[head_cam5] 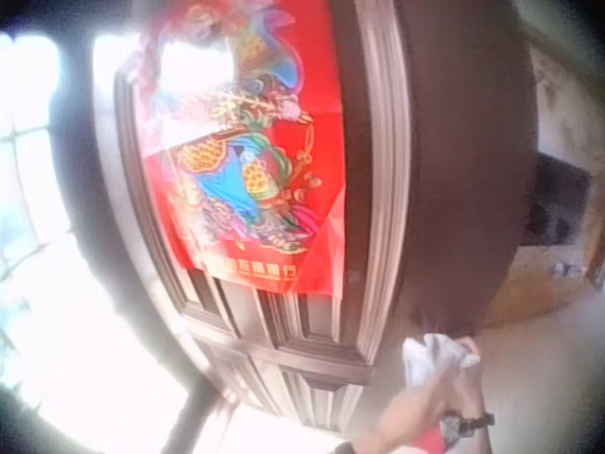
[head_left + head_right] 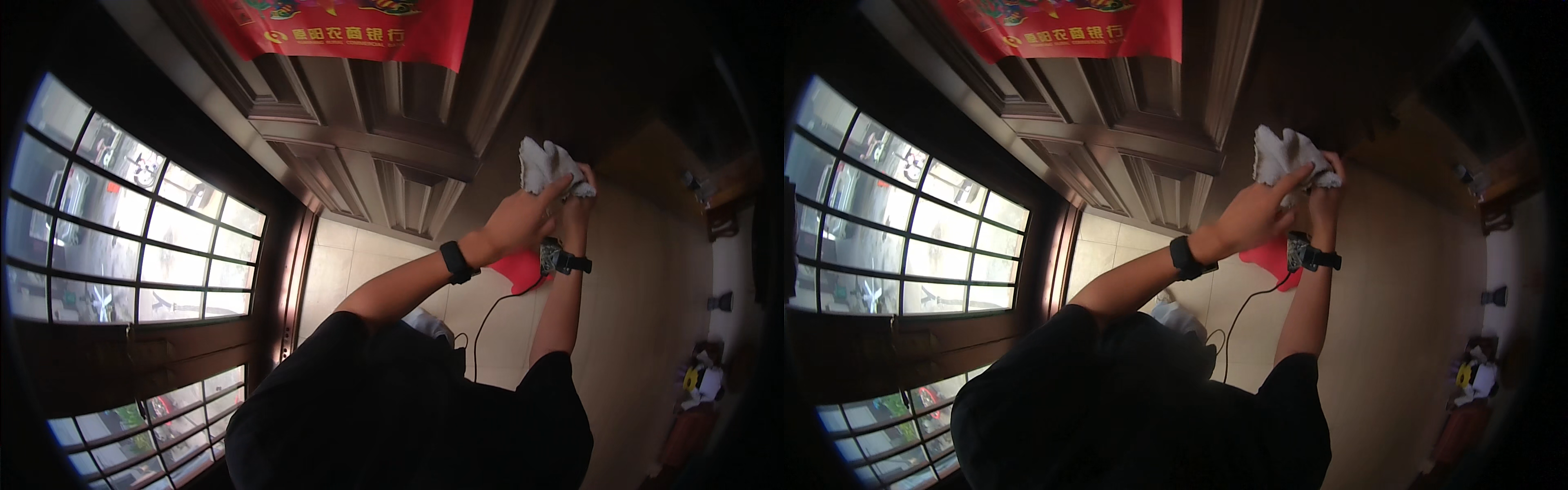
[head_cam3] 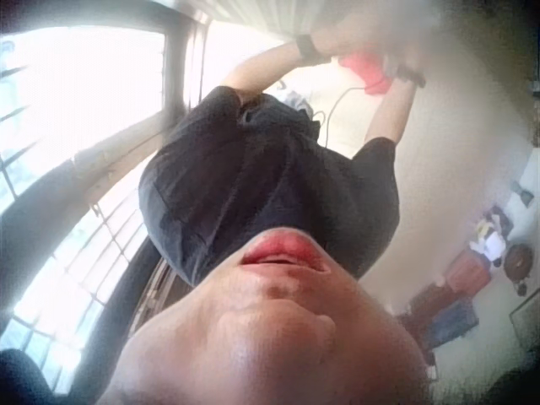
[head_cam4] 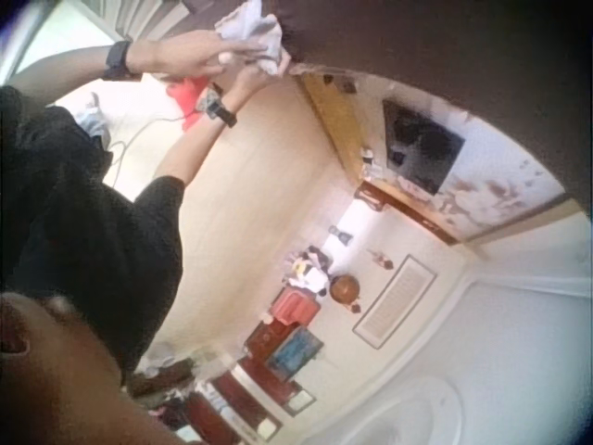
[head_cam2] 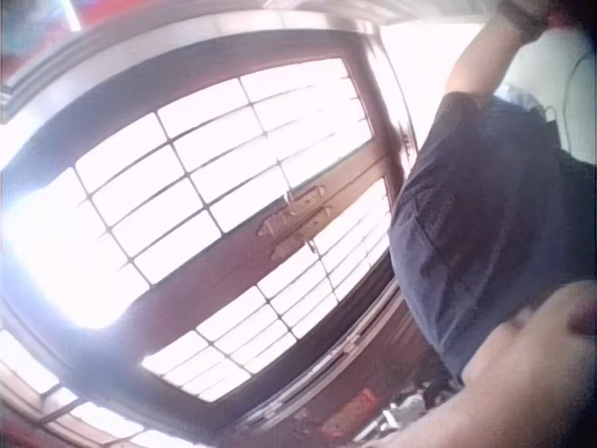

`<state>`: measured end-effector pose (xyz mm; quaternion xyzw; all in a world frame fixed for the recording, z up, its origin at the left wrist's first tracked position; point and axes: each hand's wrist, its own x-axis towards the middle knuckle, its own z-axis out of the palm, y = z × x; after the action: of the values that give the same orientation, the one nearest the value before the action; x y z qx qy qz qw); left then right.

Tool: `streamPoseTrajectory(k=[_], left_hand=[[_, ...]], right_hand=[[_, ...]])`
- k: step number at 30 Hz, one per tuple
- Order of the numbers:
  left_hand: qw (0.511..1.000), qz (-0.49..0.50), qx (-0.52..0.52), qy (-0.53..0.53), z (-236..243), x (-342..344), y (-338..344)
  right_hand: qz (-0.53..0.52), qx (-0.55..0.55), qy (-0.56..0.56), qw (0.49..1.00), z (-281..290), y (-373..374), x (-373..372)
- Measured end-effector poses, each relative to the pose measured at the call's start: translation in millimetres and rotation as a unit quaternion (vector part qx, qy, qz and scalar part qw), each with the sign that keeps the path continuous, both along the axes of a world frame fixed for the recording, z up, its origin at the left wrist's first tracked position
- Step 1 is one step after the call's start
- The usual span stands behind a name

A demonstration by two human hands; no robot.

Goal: The person wipes down the surface of a wooden door and its frame with a cloth, then wipes a wooden shelf and a circular object on the wall.

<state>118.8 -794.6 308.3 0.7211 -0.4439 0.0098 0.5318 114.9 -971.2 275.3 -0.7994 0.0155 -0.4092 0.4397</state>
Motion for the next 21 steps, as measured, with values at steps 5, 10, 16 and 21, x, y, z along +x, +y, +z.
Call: streamPoseTrajectory(k=[5, 10, 16, 21], left_hand=[[0.997, 0.067, -0.036, -0.021, -14.2, -4.0, 4.4], [0.999, 0.05, 0.018, 0.009, -21.1, -11.3, 29.0], [0.998, 0.06, -0.012, 0.028, -32.0, -33.1, 53.8], [0.997, 0.074, -0.027, 0.018, -28.2, -57.3, 78.5]], right_hand=[[0.002, 0.08, 0.062, 0.995, -0.1, 27.4, 0.4], [-0.106, -0.038, 0.028, 0.993, -28.0, 27.9, 0.8], [-0.065, -0.024, 0.042, 0.997, -24.0, 44.9, -13.3], [-0.078, 0.016, 0.037, 0.996, -26.1, 70.3, -39.3]])
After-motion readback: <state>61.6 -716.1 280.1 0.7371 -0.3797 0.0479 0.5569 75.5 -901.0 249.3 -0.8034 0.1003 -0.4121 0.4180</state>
